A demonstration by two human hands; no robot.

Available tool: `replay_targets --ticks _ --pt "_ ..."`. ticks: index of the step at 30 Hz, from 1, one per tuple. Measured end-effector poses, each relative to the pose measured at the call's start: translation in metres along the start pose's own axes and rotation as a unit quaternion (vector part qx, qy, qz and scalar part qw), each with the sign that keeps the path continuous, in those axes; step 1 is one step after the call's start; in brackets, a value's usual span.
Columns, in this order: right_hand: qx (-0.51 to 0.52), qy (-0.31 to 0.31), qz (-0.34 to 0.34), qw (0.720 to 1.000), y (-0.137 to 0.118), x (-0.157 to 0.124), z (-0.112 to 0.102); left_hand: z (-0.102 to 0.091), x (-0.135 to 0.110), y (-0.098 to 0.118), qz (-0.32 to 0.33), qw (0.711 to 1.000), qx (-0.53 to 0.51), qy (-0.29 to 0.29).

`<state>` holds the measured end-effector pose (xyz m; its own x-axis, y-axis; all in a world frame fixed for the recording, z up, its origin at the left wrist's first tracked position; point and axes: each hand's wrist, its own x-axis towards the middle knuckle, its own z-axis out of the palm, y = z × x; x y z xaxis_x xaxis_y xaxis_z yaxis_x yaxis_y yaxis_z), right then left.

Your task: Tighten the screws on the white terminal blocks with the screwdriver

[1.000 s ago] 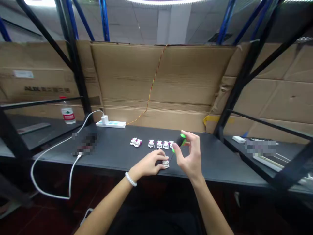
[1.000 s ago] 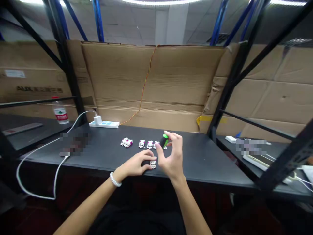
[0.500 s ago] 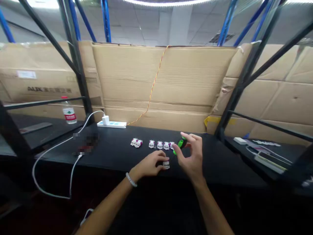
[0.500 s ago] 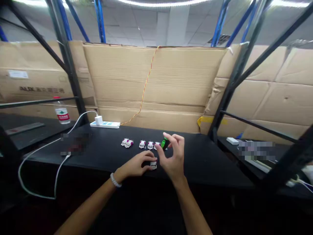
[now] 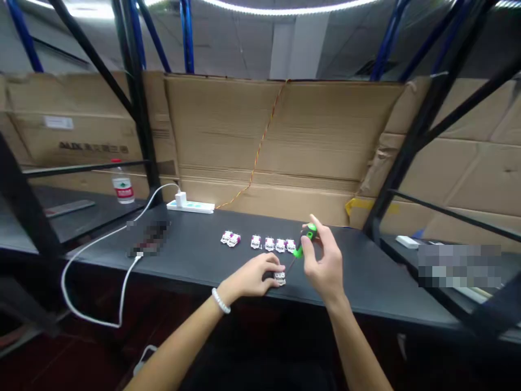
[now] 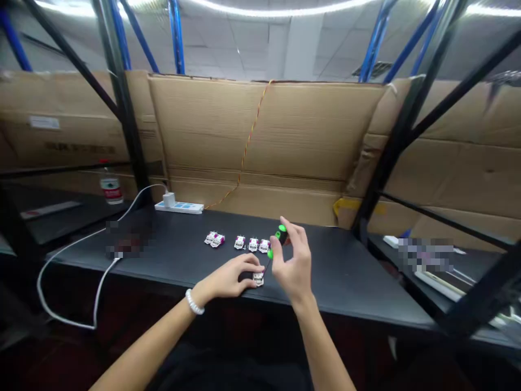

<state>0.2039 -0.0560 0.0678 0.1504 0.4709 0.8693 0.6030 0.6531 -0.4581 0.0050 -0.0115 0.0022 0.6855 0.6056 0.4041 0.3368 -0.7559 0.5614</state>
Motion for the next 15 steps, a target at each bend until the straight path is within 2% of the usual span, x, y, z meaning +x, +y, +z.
replay_targets --ticks 2,7,15 --pt "0.048 -0.032 0.024 0.998 0.002 -0.002 0.001 0.000 0.000 0.000 0.000 1.000 0.000 0.002" --pt "0.157 -0.017 0.053 0.986 0.007 -0.011 0.008 0.001 0.000 -0.002 0.001 1.000 0.000 0.001" --pt "0.086 0.073 -0.009 0.994 0.011 -0.005 0.017 -0.001 0.000 0.002 -0.005 1.000 0.004 -0.003"
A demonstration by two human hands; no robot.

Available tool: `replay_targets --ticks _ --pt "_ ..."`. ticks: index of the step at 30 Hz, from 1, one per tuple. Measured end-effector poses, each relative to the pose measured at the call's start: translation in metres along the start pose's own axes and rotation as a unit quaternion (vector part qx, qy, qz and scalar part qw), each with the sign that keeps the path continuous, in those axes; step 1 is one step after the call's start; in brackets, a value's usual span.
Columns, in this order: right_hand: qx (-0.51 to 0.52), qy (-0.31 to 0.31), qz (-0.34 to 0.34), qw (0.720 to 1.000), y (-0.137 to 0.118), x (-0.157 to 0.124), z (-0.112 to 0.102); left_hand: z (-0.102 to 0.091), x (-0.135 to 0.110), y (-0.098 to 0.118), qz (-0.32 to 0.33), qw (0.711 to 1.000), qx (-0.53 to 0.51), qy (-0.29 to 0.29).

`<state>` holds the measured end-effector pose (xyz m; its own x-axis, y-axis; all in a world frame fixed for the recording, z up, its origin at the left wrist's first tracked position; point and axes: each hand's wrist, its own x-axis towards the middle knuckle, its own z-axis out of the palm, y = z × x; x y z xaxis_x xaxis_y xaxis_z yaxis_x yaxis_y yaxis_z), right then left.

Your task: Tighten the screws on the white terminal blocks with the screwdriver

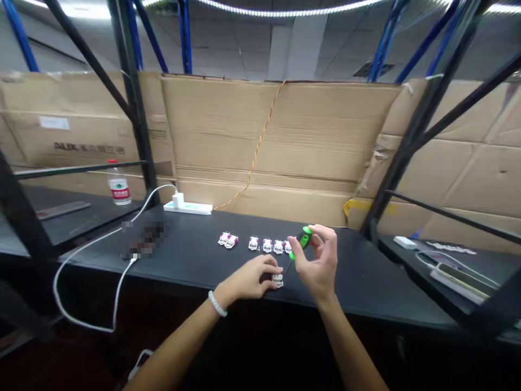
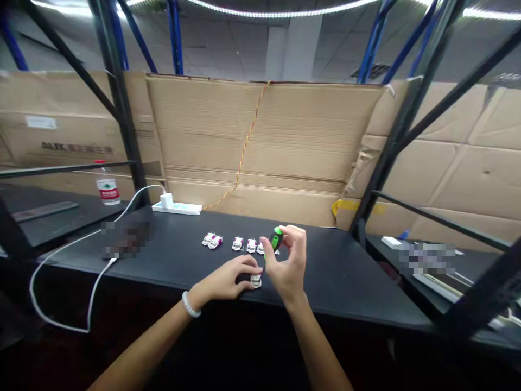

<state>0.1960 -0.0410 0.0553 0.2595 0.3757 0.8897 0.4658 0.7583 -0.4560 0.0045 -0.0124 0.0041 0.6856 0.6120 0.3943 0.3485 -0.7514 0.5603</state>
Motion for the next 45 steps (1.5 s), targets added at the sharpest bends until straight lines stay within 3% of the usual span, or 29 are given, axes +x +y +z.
replay_targets --ticks 8,16,22,28,33,35,41,45 --pt "0.036 -0.084 0.037 0.995 -0.002 0.000 -0.008 0.000 0.000 0.000 0.000 1.000 -0.006 0.005" --pt "-0.067 -0.029 -0.021 0.997 -0.003 0.005 -0.004 -0.001 0.000 0.002 -0.002 1.000 -0.006 -0.001" --pt "0.006 -0.111 0.037 0.993 -0.007 0.006 -0.008 -0.002 -0.001 0.002 -0.010 1.000 -0.015 -0.006" --pt "-0.084 -0.053 0.012 0.995 -0.004 0.006 -0.007 -0.002 -0.003 0.003 -0.020 1.000 -0.015 -0.008" --pt "-0.020 -0.115 0.075 0.990 0.002 0.003 -0.013 -0.004 -0.004 0.008 -0.039 0.999 -0.017 -0.022" --pt "0.004 -0.099 0.092 0.991 0.003 0.002 -0.015 -0.005 -0.004 0.010 -0.048 0.998 -0.019 -0.025" --pt "-0.067 -0.082 0.025 0.994 0.007 0.004 -0.014 -0.007 -0.003 0.013 -0.070 0.996 -0.034 -0.041" --pt "-0.097 -0.086 0.035 0.991 0.005 0.005 -0.015 -0.007 -0.003 0.013 -0.077 0.995 -0.042 -0.041"
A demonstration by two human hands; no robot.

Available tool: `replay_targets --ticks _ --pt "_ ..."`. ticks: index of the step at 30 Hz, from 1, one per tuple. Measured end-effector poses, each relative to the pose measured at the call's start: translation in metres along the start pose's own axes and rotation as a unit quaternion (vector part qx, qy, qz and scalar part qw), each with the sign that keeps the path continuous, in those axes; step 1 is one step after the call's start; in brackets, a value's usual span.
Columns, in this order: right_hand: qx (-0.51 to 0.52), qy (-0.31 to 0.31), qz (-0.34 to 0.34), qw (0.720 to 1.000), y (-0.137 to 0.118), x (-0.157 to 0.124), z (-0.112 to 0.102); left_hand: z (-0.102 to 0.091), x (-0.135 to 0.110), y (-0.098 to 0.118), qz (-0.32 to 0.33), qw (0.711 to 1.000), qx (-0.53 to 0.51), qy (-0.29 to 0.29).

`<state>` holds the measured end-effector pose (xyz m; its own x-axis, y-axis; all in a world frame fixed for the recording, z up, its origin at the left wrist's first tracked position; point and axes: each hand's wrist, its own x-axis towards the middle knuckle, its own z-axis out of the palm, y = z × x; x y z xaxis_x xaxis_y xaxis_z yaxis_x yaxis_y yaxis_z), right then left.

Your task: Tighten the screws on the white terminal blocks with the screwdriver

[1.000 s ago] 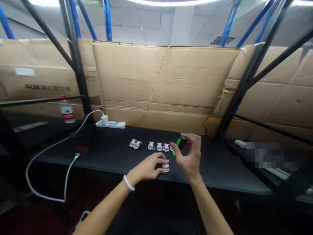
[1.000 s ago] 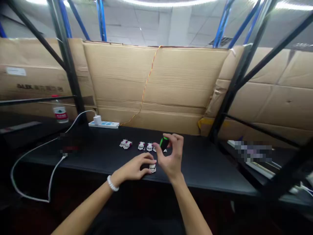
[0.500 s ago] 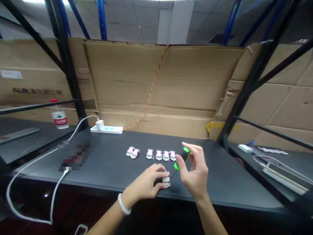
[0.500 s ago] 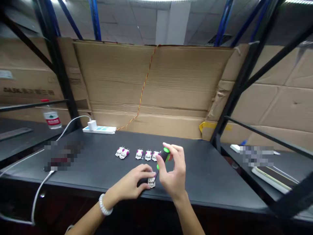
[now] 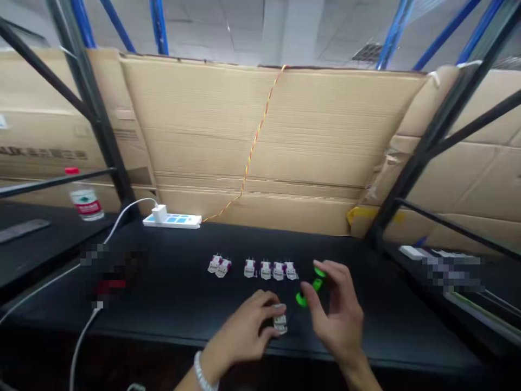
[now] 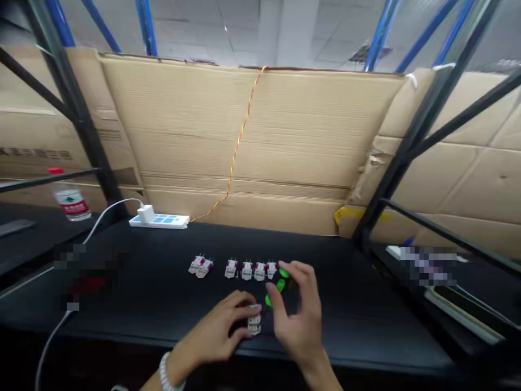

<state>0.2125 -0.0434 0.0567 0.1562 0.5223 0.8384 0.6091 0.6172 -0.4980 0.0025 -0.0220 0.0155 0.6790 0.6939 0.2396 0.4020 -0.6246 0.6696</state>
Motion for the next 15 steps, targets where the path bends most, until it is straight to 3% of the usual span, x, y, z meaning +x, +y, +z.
replay_targets --ticks 3,7,12,15 --pt "0.007 -0.049 0.011 0.999 -0.008 0.000 -0.003 0.000 0.000 -0.001 0.001 1.000 -0.014 0.003" --pt "-0.013 -0.061 -0.002 0.998 -0.029 0.003 -0.003 0.000 0.000 -0.004 0.008 1.000 -0.029 0.001" --pt "-0.085 0.000 -0.045 0.995 -0.046 0.005 0.002 0.001 0.000 -0.008 0.005 0.999 -0.032 -0.003" --pt "-0.102 0.012 -0.026 0.994 -0.046 0.003 0.001 0.002 0.001 -0.009 0.009 0.999 -0.034 -0.003"
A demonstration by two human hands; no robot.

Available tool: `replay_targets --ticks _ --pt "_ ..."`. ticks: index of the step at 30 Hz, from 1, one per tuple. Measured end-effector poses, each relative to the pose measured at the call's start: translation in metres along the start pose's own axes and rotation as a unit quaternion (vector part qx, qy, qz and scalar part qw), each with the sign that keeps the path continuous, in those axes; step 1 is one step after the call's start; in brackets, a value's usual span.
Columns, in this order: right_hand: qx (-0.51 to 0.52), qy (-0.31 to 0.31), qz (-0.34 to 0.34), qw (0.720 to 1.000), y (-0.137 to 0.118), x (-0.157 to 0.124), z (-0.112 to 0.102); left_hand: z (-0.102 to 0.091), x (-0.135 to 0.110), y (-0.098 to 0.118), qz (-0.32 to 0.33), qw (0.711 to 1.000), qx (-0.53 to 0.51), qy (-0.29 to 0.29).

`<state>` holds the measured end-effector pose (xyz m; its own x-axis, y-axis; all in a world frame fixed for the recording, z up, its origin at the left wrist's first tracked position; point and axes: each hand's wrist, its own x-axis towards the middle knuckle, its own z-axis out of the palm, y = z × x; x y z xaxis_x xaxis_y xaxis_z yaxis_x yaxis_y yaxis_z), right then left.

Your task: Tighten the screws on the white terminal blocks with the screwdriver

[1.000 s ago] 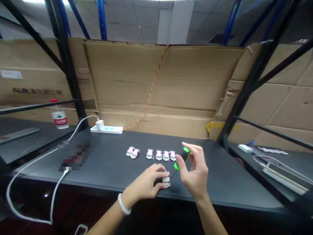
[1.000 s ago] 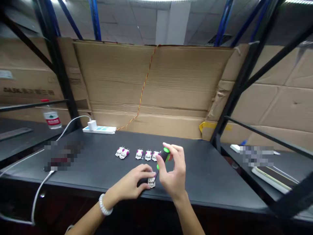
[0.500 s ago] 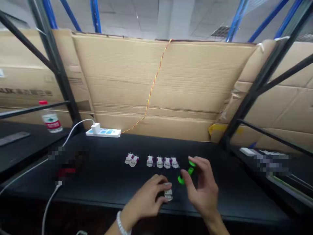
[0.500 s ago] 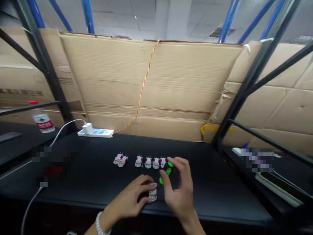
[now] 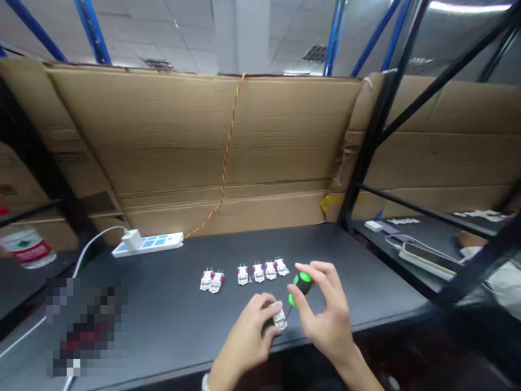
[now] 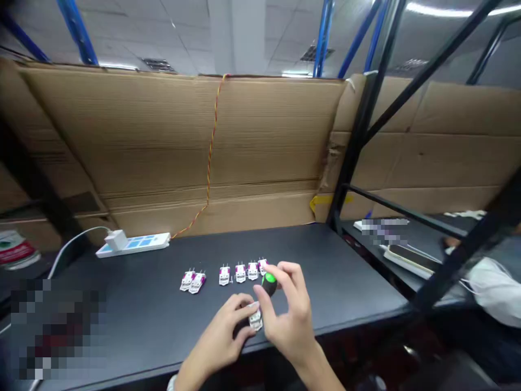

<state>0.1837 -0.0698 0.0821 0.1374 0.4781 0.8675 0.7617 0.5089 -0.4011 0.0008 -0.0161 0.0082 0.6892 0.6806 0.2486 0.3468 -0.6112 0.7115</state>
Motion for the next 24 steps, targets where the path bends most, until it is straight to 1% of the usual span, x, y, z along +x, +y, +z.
replay_targets --ticks 3,8,10,14,15,17,19,21,24 --pt "0.028 -0.026 0.016 0.999 0.002 0.000 -0.003 0.000 0.001 -0.001 0.003 1.000 0.002 -0.001" --pt "0.097 -0.054 -0.002 0.994 0.005 0.004 -0.005 -0.004 0.002 0.001 -0.015 1.000 -0.006 -0.006" --pt "0.093 -0.052 -0.008 0.994 0.007 0.007 -0.004 -0.005 0.002 0.004 -0.026 1.000 -0.013 -0.008" --pt "0.083 -0.025 -0.016 0.996 0.015 0.012 0.000 -0.007 0.001 0.010 -0.043 0.999 -0.023 -0.006" --pt "0.085 -0.034 -0.017 0.996 0.016 0.013 0.000 -0.007 0.001 0.011 -0.044 0.999 -0.023 -0.004" --pt "0.096 -0.075 -0.015 0.992 0.020 0.016 -0.001 -0.006 0.000 0.011 -0.040 0.999 -0.018 0.001" --pt "0.104 -0.095 -0.018 0.990 0.022 0.018 -0.003 -0.006 0.000 0.010 -0.035 0.999 -0.008 0.006" --pt "0.110 -0.091 -0.013 0.990 0.022 0.017 -0.005 -0.005 -0.001 0.008 -0.030 1.000 0.000 0.006" --pt "0.105 -0.058 -0.006 0.993 0.020 0.012 -0.005 -0.004 -0.001 0.004 -0.020 1.000 0.010 0.007"
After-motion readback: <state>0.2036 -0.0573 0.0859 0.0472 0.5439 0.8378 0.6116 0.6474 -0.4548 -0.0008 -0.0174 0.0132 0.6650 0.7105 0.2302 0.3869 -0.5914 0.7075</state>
